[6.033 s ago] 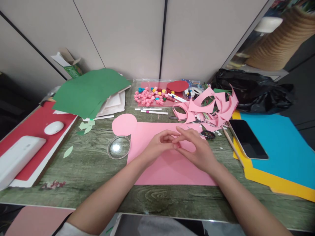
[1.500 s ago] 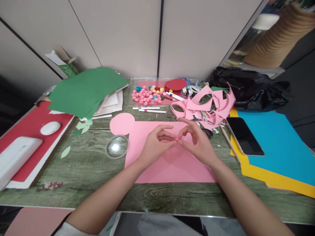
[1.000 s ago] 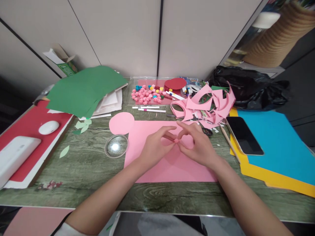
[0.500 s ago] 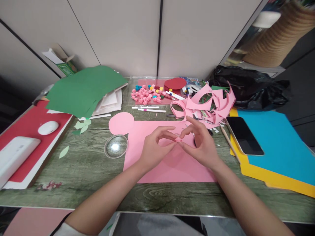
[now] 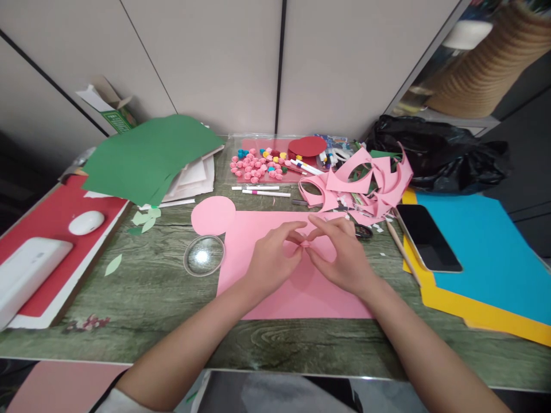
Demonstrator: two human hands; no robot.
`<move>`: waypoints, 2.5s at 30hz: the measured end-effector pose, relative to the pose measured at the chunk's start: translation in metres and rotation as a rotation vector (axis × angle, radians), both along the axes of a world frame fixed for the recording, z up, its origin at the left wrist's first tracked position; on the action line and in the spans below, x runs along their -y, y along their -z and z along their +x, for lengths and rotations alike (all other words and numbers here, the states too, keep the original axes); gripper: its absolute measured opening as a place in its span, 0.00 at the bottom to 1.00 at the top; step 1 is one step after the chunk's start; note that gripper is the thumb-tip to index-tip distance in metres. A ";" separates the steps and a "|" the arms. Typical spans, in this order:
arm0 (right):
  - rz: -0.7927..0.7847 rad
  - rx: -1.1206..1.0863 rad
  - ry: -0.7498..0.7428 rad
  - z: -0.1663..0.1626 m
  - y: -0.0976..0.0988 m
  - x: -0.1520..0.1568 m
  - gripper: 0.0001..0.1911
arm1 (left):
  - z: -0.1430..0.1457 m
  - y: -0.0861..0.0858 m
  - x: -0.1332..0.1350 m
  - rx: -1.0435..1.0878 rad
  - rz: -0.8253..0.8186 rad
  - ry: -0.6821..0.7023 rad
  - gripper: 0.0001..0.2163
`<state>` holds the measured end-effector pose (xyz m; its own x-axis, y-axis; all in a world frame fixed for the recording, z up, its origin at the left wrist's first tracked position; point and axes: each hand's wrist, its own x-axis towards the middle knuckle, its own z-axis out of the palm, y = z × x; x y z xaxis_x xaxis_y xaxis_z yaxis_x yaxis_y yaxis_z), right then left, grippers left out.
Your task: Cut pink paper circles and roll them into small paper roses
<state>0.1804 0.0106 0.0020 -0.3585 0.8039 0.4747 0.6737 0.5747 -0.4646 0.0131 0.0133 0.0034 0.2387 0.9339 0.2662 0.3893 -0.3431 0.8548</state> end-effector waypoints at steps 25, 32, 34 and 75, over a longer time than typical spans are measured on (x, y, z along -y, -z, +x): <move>-0.138 -0.269 0.025 -0.001 -0.005 0.002 0.34 | 0.000 0.002 -0.004 0.325 -0.110 0.065 0.18; -0.033 -0.033 0.012 0.001 -0.005 0.001 0.40 | -0.002 0.001 -0.003 0.026 0.058 0.052 0.17; 0.041 0.043 0.020 0.003 -0.003 0.000 0.41 | -0.002 0.002 -0.003 -0.012 0.080 0.053 0.17; 0.604 0.006 0.146 0.001 -0.002 0.007 0.36 | 0.007 0.008 0.006 0.194 0.497 -0.092 0.11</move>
